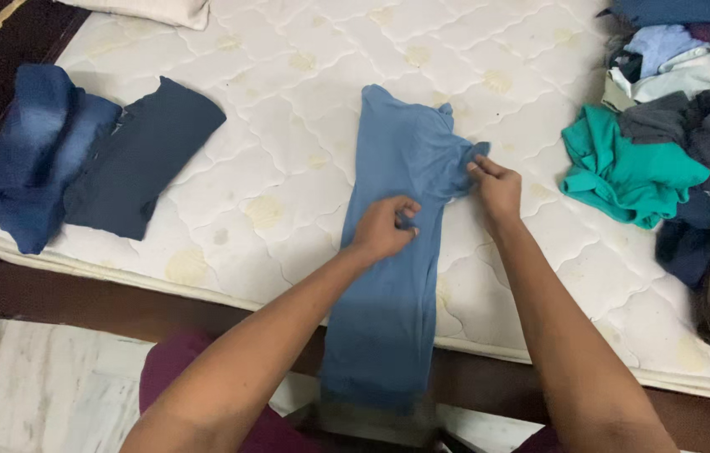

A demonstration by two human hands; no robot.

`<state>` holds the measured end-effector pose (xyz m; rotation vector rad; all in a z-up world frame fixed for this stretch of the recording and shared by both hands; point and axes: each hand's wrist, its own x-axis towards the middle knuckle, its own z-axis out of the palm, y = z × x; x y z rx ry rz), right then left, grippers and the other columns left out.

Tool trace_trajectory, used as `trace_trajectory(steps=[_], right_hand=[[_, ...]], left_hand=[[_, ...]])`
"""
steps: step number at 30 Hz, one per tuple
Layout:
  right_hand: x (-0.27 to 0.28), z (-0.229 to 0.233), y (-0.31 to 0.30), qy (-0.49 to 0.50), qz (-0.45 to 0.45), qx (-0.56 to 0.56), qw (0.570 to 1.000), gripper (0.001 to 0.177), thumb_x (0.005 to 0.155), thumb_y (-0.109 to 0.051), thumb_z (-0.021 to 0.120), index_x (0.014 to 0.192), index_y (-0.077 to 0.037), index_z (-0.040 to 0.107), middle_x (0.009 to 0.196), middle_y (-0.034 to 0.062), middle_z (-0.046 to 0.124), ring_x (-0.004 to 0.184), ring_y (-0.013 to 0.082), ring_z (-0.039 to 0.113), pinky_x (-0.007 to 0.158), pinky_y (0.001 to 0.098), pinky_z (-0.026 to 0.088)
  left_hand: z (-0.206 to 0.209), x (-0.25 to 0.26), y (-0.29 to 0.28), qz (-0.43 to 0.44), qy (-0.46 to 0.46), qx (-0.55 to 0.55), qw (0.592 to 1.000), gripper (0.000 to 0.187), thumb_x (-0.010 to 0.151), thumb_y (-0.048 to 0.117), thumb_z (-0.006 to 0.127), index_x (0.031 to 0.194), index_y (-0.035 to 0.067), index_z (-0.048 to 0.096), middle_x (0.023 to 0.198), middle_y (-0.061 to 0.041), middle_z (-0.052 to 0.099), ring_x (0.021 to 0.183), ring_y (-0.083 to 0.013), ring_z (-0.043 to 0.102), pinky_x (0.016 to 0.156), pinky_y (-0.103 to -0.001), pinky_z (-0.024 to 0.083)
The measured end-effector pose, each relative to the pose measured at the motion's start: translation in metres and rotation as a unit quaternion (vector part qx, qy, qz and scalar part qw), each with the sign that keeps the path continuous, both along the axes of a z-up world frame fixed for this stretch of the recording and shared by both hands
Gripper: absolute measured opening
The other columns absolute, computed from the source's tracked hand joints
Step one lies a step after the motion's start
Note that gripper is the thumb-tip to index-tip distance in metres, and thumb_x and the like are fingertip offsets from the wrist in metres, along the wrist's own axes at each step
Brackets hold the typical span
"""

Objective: The person folds a light blue shirt and a pair of brown trousers on a bed. The person smooths and aligns each garment, folds them into compact rectangles, and places them in a neat stack.

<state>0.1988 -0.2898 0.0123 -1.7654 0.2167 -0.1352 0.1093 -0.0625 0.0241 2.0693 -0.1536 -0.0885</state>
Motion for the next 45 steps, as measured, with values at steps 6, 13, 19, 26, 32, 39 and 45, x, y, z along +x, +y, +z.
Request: trace_trajectory(steps=[6, 13, 19, 26, 32, 39, 45], right_hand=[[0.002, 0.024, -0.004, 0.024, -0.035, 0.21, 0.977, 0.064, 0.085, 0.001, 0.074, 0.145, 0.004, 0.054, 0.115, 0.0105, 0.072, 0.092, 0.0182, 0.065, 0.07, 0.0342, 0.052], [-0.005, 0.049, -0.001, 0.015, 0.038, 0.151, 0.988, 0.076, 0.081, 0.01, 0.071, 0.152, 0.0, 0.044, 0.108, 0.01, 0.073, 0.072, 0.0111, 0.066, 0.059, 0.0238, 0.055], [-0.006, 0.066, 0.014, -0.038, 0.143, -0.02, 0.989, 0.086, 0.078, 0.012, 0.07, 0.157, 0.001, 0.041, 0.13, 0.0112, 0.062, 0.082, 0.0137, 0.065, 0.068, 0.0297, 0.056], [-0.011, 0.098, 0.056, 0.086, 0.281, -0.166, 0.941, 0.079, 0.096, -0.002, 0.067, 0.166, -0.024, 0.04, 0.124, 0.0366, 0.068, 0.081, 0.017, 0.056, 0.077, 0.0335, 0.054], [0.004, 0.094, 0.067, -0.088, 0.228, -0.274, 0.93, 0.055, 0.093, -0.008, 0.066, 0.147, -0.017, 0.057, 0.134, 0.0132, 0.066, 0.098, 0.0242, 0.071, 0.087, 0.0382, 0.057], [0.026, 0.046, 0.07, -0.189, 0.222, -0.439, 0.85, 0.034, 0.092, -0.007, 0.063, 0.123, -0.017, 0.073, 0.135, 0.0086, 0.066, 0.117, 0.0332, 0.063, 0.101, 0.0422, 0.05], [0.064, 0.021, 0.096, -0.237, 0.308, -0.541, 0.746, 0.058, 0.089, -0.003, 0.057, 0.145, -0.02, 0.056, 0.153, 0.0075, 0.05, 0.14, 0.0396, 0.037, 0.11, 0.0632, 0.026]], left_hand=[[-0.005, 0.023, -0.015, -0.025, 0.027, -0.035, 0.999, 0.041, 0.079, 0.014, 0.082, 0.117, 0.01, 0.071, 0.107, -0.005, 0.075, 0.083, -0.015, 0.069, 0.078, -0.034, 0.059], [-0.006, 0.025, -0.056, 0.019, -0.046, -0.079, 0.996, 0.078, 0.069, 0.016, 0.09, 0.14, 0.011, 0.057, 0.126, -0.011, 0.065, 0.09, -0.0228, 0.067, 0.084, -0.036, 0.058], [0.009, 0.033, -0.066, 0.086, -0.092, 0.014, 0.992, 0.13, 0.052, 0.014, 0.099, 0.152, 0.002, 0.016, 0.149, -0.032, 0.027, 0.127, -0.0489, 0.047, 0.098, -0.048, 0.049], [0.009, 0.047, -0.06, 0.217, 0.063, -0.098, 0.969, 0.091, 0.071, 0.03, 0.083, 0.146, 0.002, 0.04, 0.126, -0.024, 0.066, 0.117, -0.0397, 0.065, 0.097, -0.046, 0.052], [-0.034, 0.061, -0.026, 0.25, 0.15, -0.288, 0.912, 0.041, 0.087, 0.016, 0.07, 0.122, -0.004, 0.062, 0.111, -0.016, 0.07, 0.101, -0.0289, 0.068, 0.082, -0.041, 0.055], [-0.045, 0.055, -0.015, 0.186, 0.15, -0.362, 0.901, 0.067, 0.081, -0.002, 0.07, 0.143, -0.001, 0.046, 0.108, -0.015, 0.068, 0.091, -0.0232, 0.067, 0.065, -0.034, 0.059], [-0.048, 0.048, -0.018, 0.166, 0.162, -0.317, 0.92, 0.092, 0.08, -0.007, 0.071, 0.16, 0.005, 0.026, 0.124, -0.018, 0.068, 0.092, -0.0254, 0.069, 0.068, -0.035, 0.054]])
